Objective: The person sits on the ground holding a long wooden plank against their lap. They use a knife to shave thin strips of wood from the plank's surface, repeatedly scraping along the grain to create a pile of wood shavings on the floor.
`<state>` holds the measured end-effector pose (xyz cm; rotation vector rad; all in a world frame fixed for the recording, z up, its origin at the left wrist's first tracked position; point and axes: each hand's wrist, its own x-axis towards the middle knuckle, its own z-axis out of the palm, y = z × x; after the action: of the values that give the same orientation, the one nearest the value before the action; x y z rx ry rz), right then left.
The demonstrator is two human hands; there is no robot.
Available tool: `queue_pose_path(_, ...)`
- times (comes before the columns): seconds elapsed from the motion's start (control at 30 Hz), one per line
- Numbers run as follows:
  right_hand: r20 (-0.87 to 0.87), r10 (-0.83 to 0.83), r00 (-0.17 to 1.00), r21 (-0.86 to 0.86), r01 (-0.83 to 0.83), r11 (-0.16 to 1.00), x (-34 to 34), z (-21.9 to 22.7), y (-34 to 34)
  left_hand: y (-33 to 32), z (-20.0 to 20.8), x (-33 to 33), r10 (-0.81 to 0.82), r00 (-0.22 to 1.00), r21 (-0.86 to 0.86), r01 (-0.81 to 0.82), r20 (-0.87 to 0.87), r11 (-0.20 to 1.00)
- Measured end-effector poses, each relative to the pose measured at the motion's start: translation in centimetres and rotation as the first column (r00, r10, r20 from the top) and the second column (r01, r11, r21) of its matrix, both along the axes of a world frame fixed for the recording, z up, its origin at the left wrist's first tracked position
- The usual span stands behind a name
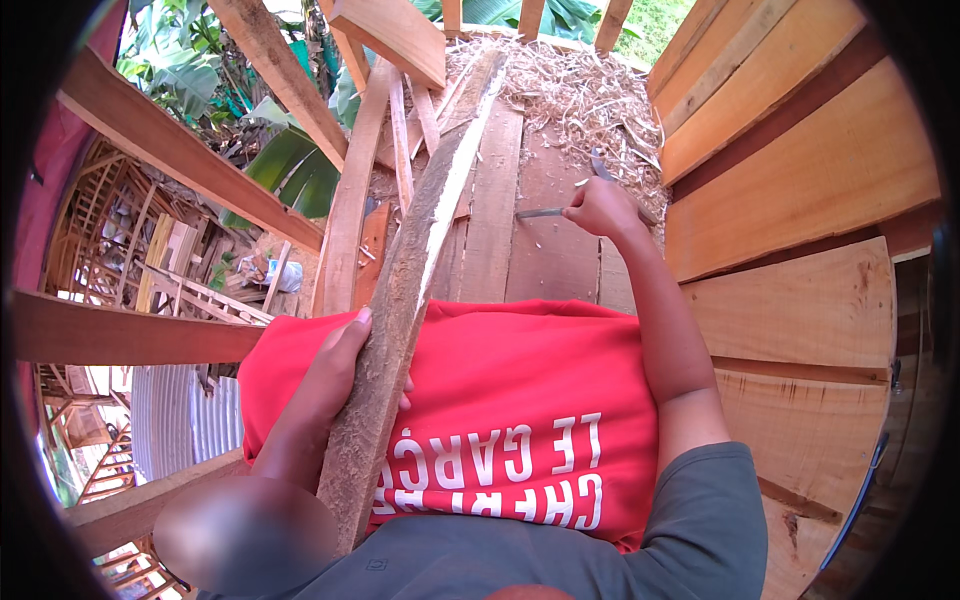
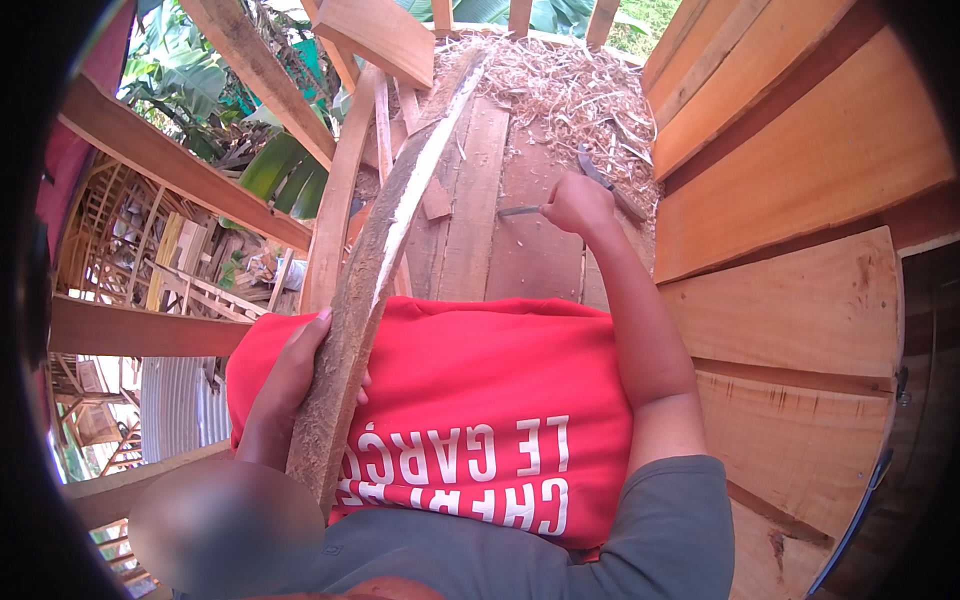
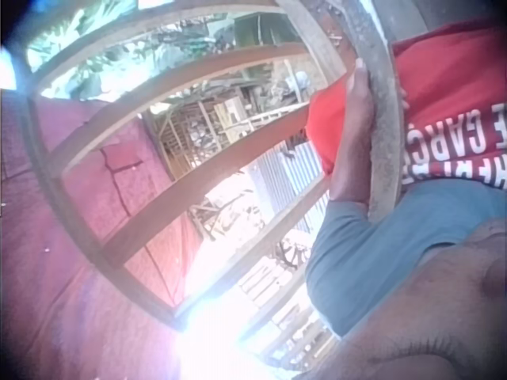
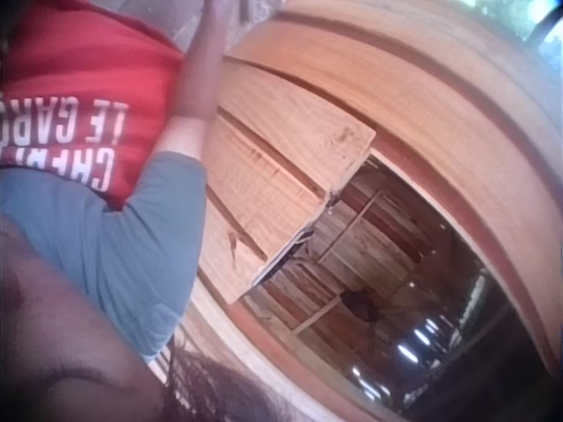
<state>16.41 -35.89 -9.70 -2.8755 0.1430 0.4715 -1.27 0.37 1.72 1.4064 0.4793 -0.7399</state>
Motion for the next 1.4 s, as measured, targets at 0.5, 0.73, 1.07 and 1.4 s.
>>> queue_pose_path(0.5,0.017,-0.044,0.999,-0.016,0.044,0.999,-0.1,-0.8,0.6,0.1,0.0,0.0,-0.004,1.0,-0.008,0.004,0.003,1.0)
queue_pose_path(0.73,0.112,-0.062,0.992,-0.117,0.075,0.99,-0.3,-2.0,2.0,0.1,-0.1,0.0,-0.004,1.0,-0.009,0.004,0.006,1.0)
queue_pose_path(1.07,0.296,-0.163,0.941,0.015,0.166,0.986,-0.6,1.7,0.4,0.1,-0.3,0.1,-0.012,1.0,0.003,0.012,0.011,1.0)
queue_pose_path(1.4,0.102,-0.06,0.993,-0.008,0.061,0.998,0.7,-1.9,-0.6,0.1,0.0,0.0,-0.004,1.0,-0.013,0.004,0.003,1.0)
